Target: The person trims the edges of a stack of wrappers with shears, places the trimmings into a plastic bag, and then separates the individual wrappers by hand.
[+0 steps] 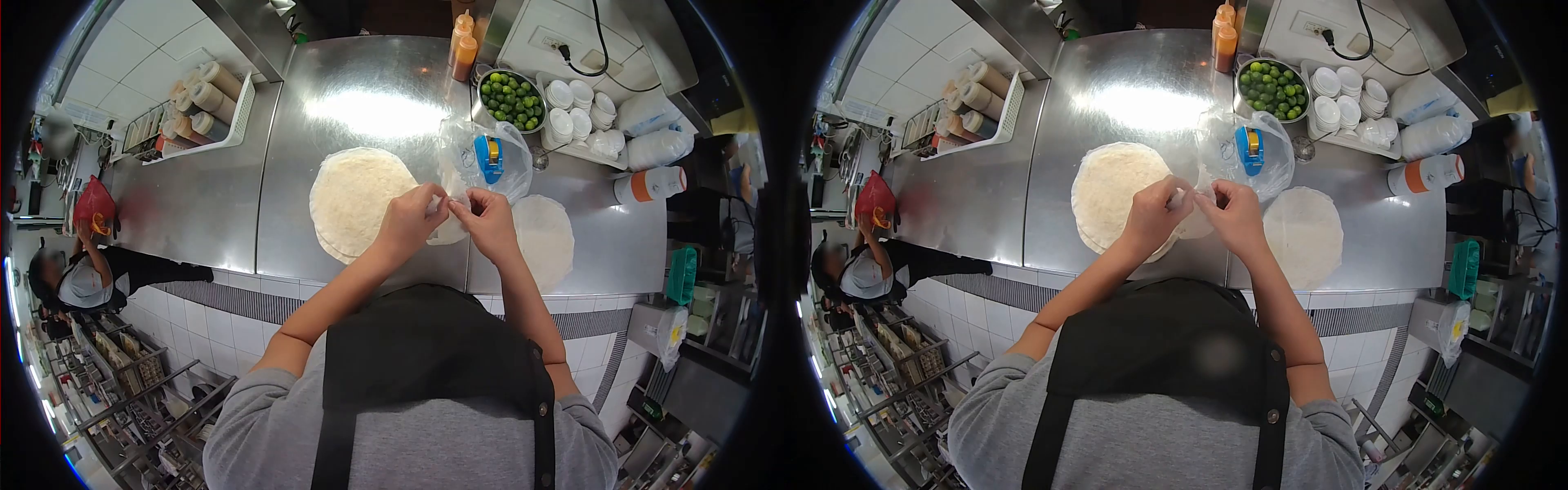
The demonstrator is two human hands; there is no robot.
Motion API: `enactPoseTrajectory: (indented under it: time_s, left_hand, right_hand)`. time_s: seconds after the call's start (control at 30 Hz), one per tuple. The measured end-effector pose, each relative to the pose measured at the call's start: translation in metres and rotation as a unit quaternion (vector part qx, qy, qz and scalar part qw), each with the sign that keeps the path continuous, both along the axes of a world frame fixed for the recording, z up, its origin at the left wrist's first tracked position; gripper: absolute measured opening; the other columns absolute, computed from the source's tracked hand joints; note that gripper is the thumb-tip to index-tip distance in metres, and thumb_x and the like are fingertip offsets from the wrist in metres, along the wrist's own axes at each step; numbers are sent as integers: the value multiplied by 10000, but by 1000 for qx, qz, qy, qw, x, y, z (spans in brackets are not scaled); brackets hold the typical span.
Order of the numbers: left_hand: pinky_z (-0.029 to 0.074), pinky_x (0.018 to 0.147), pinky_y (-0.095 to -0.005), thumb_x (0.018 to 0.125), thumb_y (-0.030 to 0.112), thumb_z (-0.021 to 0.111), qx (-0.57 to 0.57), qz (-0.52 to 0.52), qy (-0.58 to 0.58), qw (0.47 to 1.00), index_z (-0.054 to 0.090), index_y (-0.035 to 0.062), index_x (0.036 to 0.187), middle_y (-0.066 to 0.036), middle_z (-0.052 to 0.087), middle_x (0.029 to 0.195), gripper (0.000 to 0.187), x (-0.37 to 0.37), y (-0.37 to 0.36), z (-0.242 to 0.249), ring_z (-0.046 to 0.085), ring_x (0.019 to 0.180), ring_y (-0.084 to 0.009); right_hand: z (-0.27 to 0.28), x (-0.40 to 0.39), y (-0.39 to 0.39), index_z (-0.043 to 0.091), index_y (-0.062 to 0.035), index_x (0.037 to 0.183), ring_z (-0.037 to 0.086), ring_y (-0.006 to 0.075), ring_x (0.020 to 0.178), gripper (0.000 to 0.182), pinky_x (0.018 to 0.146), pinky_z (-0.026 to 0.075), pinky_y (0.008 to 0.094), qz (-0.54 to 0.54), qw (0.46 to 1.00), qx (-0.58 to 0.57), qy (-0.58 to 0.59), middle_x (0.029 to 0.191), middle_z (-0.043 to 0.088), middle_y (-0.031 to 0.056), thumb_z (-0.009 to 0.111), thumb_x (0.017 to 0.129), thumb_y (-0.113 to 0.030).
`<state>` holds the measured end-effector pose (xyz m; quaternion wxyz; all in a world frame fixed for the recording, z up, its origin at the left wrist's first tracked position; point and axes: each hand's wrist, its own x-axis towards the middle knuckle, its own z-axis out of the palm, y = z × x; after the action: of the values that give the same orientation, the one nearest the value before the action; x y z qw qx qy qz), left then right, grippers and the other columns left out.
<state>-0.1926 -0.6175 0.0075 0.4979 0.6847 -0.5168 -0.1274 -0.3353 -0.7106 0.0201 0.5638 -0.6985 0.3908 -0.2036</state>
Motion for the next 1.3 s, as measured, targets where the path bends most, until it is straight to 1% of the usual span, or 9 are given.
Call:
enactPoseTrajectory:
  time_s: [0.17,0.23,0.53,0.7,0.73,0.87,0.93,1.03,1.3]
  left_hand:
    - [484,494,-320,797,161,773,-5,-10,-131,991,671,70,868,-71,633,684,154,5,2,9,599,513,-197]
    - [496,501,-325,800,179,766,1,-24,-167,986,675,81,866,-60,639,693,149,7,3,11,612,526,-214]
    - [506,509,-359,811,156,730,-2,-51,-235,971,664,120,880,-51,632,671,102,4,0,9,629,535,-242]
    - [491,500,-365,823,149,719,90,20,-155,984,598,107,901,-101,629,623,149,-3,1,16,643,534,-254]
    - [381,446,-314,832,74,724,58,24,-99,993,611,81,901,-42,465,518,133,-5,-1,12,472,427,-146]
    - [274,445,-276,833,9,716,53,-10,-4,999,605,38,889,7,337,514,128,-8,0,16,306,463,-65]
    - [275,445,-274,838,10,710,50,2,-6,999,606,38,885,7,341,515,118,-9,1,14,308,462,-67]
    - [266,449,-268,852,14,695,44,26,6,999,605,37,872,15,340,520,95,-5,0,8,301,468,-61]
    - [282,467,-264,872,102,732,68,-90,177,978,530,55,819,29,351,538,214,9,2,-9,322,517,-51]
  right_hand:
    - [15,-1,3,559,1,701,424,53,535,259,486,332,282,17,992,-108,61,571,476,-12,717,845,-145]
    - [19,0,5,574,51,719,499,208,518,254,524,399,363,13,986,-136,94,581,512,163,697,781,-163]
    - [27,-4,2,587,61,701,630,375,631,273,611,482,443,66,987,-117,92,630,591,221,680,737,-193]
    - [22,-8,2,601,48,729,639,362,654,259,631,497,427,98,983,-111,104,681,626,207,682,729,-198]
    - [20,-6,3,610,45,749,644,351,660,261,641,505,418,88,984,-120,102,708,640,201,686,732,-203]
    - [5,1,3,616,41,795,659,328,692,239,662,518,407,11,984,-166,64,779,647,203,692,754,-182]
    - [1,1,1,591,33,829,641,221,671,231,620,501,344,-35,998,-59,-7,827,639,154,697,816,-171]
    - [-4,-1,-1,587,24,829,645,186,693,184,630,508,319,-19,995,-100,-2,795,628,126,686,845,-131]
    - [16,1,3,555,16,845,621,183,698,188,619,474,339,57,994,-68,-69,720,568,100,670,853,-133]
